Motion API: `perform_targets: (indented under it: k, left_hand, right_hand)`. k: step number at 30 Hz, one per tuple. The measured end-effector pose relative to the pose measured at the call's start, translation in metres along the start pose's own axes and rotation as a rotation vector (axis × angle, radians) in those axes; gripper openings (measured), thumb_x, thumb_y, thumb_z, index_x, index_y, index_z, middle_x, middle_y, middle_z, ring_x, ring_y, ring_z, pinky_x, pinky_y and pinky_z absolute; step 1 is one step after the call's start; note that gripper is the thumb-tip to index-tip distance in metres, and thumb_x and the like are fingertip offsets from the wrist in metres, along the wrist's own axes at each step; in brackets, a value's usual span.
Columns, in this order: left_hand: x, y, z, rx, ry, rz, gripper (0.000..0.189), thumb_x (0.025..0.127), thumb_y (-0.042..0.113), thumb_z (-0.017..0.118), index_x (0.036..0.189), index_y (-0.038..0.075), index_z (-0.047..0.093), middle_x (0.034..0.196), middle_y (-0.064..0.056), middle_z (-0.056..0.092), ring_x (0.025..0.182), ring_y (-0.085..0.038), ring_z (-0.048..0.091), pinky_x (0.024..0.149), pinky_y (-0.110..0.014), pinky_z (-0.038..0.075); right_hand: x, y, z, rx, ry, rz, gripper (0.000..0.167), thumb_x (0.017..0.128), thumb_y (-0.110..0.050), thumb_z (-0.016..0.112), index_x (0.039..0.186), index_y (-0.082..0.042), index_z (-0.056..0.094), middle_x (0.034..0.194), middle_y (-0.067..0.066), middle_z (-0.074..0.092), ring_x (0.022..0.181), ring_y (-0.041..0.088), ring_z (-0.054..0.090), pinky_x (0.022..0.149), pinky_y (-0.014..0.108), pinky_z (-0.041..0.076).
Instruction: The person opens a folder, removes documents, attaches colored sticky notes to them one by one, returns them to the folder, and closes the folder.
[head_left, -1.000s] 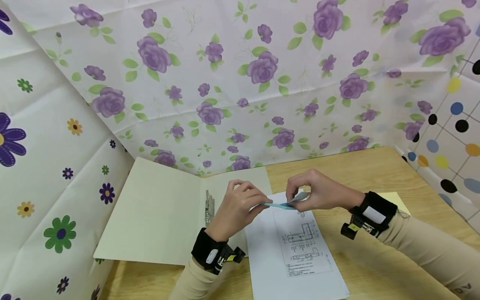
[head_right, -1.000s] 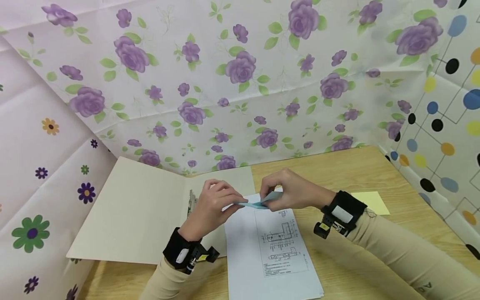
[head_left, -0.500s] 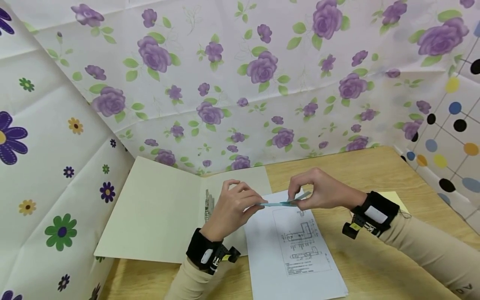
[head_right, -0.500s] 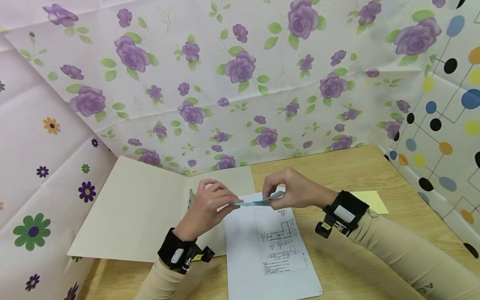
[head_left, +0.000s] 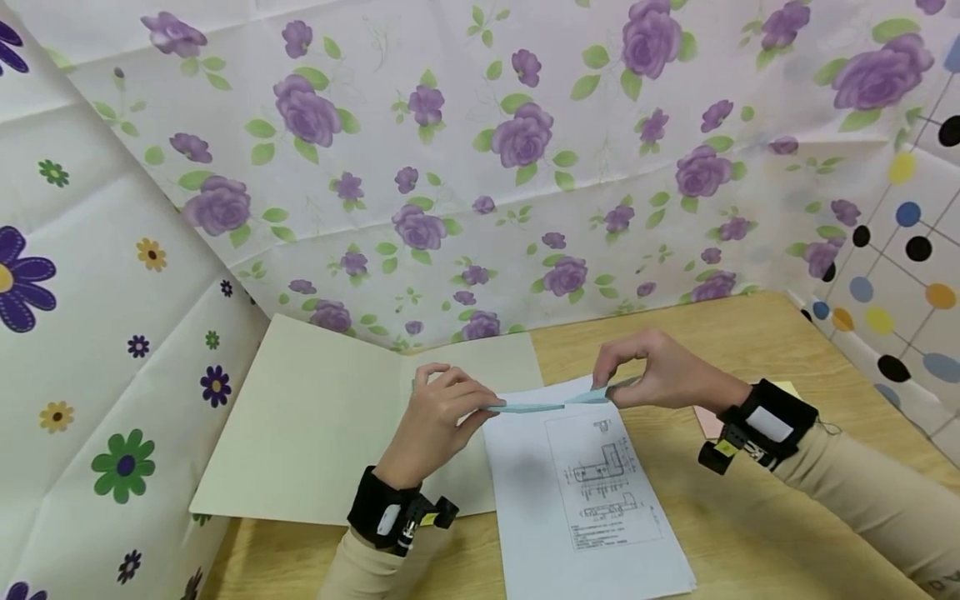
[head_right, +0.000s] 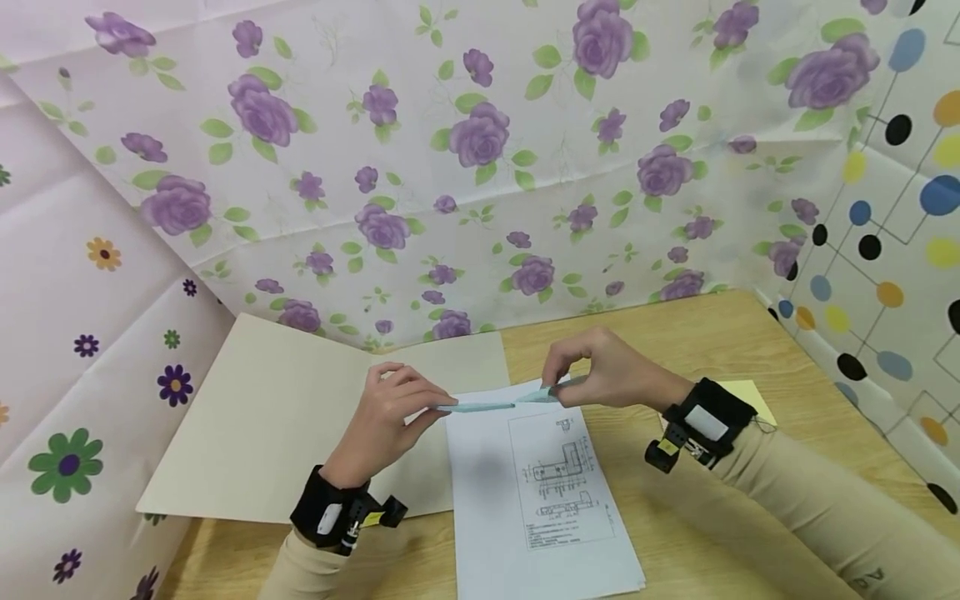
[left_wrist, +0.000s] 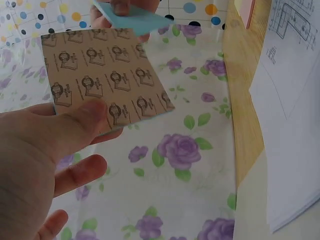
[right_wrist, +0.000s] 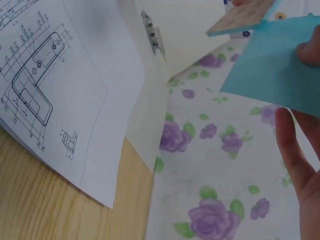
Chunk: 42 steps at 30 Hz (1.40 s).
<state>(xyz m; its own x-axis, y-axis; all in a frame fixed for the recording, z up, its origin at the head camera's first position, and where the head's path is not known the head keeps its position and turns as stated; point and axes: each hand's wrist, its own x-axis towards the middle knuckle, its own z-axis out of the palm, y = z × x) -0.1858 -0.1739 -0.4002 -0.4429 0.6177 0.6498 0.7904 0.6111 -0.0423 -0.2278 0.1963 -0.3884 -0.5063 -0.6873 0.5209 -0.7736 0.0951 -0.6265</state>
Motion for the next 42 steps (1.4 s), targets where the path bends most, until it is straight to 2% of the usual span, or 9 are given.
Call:
perform_targets:
  k: [11,15,18,22,26,30,35,38,42]
  left_hand:
    - [-0.031,-0.013,-0.033,0.08,-0.042,-0.068,0.024,0.082,0.01,0.099,0.1,0.021,0.087,0.097,0.005,0.085,0.094,-0.017,0.073,0.101,-0.056,0.053]
    - [-0.05,-0.017,-0.052,0.051,-0.033,-0.118,0.021,0.081,0.003,0.094,0.092,0.017,0.083,0.088,0.003,0.08,0.081,-0.013,0.067,0.085,-0.042,0.05]
    - [-0.062,-0.017,-0.064,0.039,-0.036,-0.151,0.021,0.077,0.0,0.085,0.082,0.018,0.076,0.076,0.007,0.069,0.068,-0.005,0.054,0.073,-0.031,0.042]
    - [-0.072,-0.011,-0.072,0.091,-0.11,-0.141,0.024,0.071,0.004,0.082,0.072,0.022,0.066,0.069,0.012,0.06,0.065,0.004,0.041,0.068,-0.02,0.034]
    - [-0.078,0.004,-0.072,0.129,-0.265,-0.12,0.032,0.067,0.005,0.083,0.067,0.025,0.058,0.065,0.015,0.053,0.063,0.006,0.03,0.067,-0.017,0.026]
    - [-0.082,0.018,-0.066,0.141,-0.403,-0.124,0.045,0.066,0.004,0.083,0.064,0.027,0.043,0.062,0.017,0.037,0.065,0.002,0.018,0.07,-0.02,0.017]
    - [-0.085,0.03,-0.053,0.207,-0.452,-0.103,0.059,0.063,0.004,0.082,0.066,0.025,0.027,0.065,0.014,0.019,0.068,-0.003,0.01,0.072,-0.023,0.012]
    - [-0.086,0.037,-0.045,0.219,-0.492,-0.102,0.058,0.062,0.007,0.084,0.063,0.024,0.029,0.061,0.015,0.023,0.065,-0.003,0.011,0.07,-0.021,0.013]
    - [-0.086,0.047,-0.037,0.186,-0.599,-0.123,0.056,0.064,0.014,0.088,0.06,0.023,0.033,0.06,0.015,0.027,0.06,-0.003,0.015,0.064,-0.019,0.017]
  right_hand:
    - [-0.008,0.013,-0.005,-0.03,-0.01,0.088,0.043,0.09,0.016,0.077,0.099,-0.026,0.081,0.098,-0.006,0.082,0.092,0.007,0.077,0.089,0.028,0.065]
    - [-0.012,0.015,-0.006,-0.044,-0.001,0.101,0.04,0.09,0.015,0.077,0.098,-0.024,0.081,0.096,-0.005,0.081,0.092,0.006,0.076,0.09,0.024,0.064]
    - [-0.012,0.014,-0.007,-0.045,0.005,0.108,0.037,0.091,0.014,0.077,0.098,-0.023,0.081,0.096,-0.004,0.081,0.093,0.005,0.076,0.09,0.023,0.063]
    - [-0.012,0.014,-0.006,-0.035,0.005,0.118,0.036,0.091,0.013,0.076,0.098,-0.022,0.081,0.096,-0.004,0.081,0.092,0.006,0.076,0.09,0.024,0.063]
    - [-0.013,0.017,-0.004,-0.021,0.0,0.13,0.038,0.093,0.014,0.076,0.099,-0.024,0.081,0.098,-0.005,0.081,0.093,0.007,0.076,0.09,0.025,0.064]
    - [-0.015,0.018,-0.004,-0.022,-0.005,0.14,0.039,0.094,0.013,0.075,0.099,-0.026,0.08,0.099,-0.007,0.08,0.094,0.007,0.076,0.091,0.025,0.064]
    - [-0.016,0.018,-0.005,-0.03,-0.001,0.132,0.038,0.093,0.013,0.076,0.099,-0.024,0.08,0.098,-0.006,0.08,0.093,0.007,0.076,0.091,0.023,0.063]
    - [-0.016,0.019,-0.005,-0.03,-0.005,0.133,0.037,0.093,0.013,0.076,0.099,-0.023,0.081,0.097,-0.005,0.08,0.093,0.007,0.076,0.091,0.025,0.064]
    - [-0.018,0.021,-0.004,-0.028,-0.006,0.144,0.037,0.094,0.013,0.076,0.099,-0.024,0.081,0.097,-0.005,0.08,0.093,0.007,0.076,0.092,0.025,0.064]
